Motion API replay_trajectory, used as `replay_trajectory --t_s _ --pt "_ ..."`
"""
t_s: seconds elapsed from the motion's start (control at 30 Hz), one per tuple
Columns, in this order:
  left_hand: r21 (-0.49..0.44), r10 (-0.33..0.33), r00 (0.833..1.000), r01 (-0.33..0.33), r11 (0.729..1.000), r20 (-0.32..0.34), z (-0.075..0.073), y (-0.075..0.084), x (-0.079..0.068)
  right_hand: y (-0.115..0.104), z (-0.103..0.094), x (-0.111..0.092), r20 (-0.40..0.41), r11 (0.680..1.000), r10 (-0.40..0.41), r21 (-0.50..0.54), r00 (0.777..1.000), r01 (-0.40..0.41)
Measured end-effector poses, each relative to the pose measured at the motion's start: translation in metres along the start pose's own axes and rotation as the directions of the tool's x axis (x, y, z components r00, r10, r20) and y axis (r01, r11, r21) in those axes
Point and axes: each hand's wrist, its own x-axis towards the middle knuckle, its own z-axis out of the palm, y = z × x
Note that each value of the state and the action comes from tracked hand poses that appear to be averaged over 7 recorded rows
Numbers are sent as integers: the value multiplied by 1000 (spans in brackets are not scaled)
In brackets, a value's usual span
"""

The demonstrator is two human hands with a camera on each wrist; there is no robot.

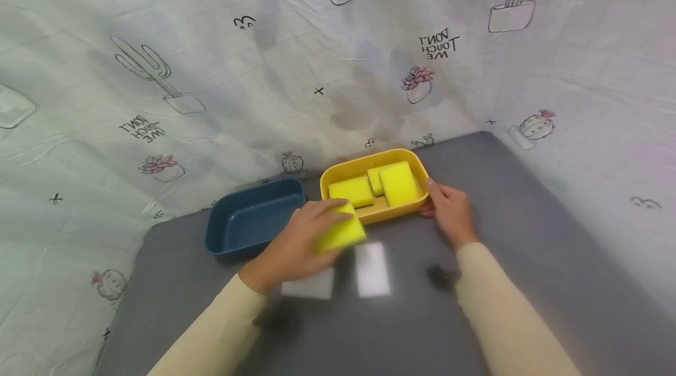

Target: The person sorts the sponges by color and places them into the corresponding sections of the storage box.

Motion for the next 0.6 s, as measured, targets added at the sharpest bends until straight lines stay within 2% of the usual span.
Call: replay_trajectory --t_s 0.3,0.47,0.6 --pt "-67 -57 998 58 996 18 6 -23 22 4 2 -2 -13 999 -14 28 1000 15" --pt "-58 -75 997 76 995 22 7 -34 33 6 2 -4 -19 1000 -18 17 1000 18" --pt "-8 -90 996 90 996 27 6 -42 44 7 2 -7 -21 1000 -20 18 1000 21"
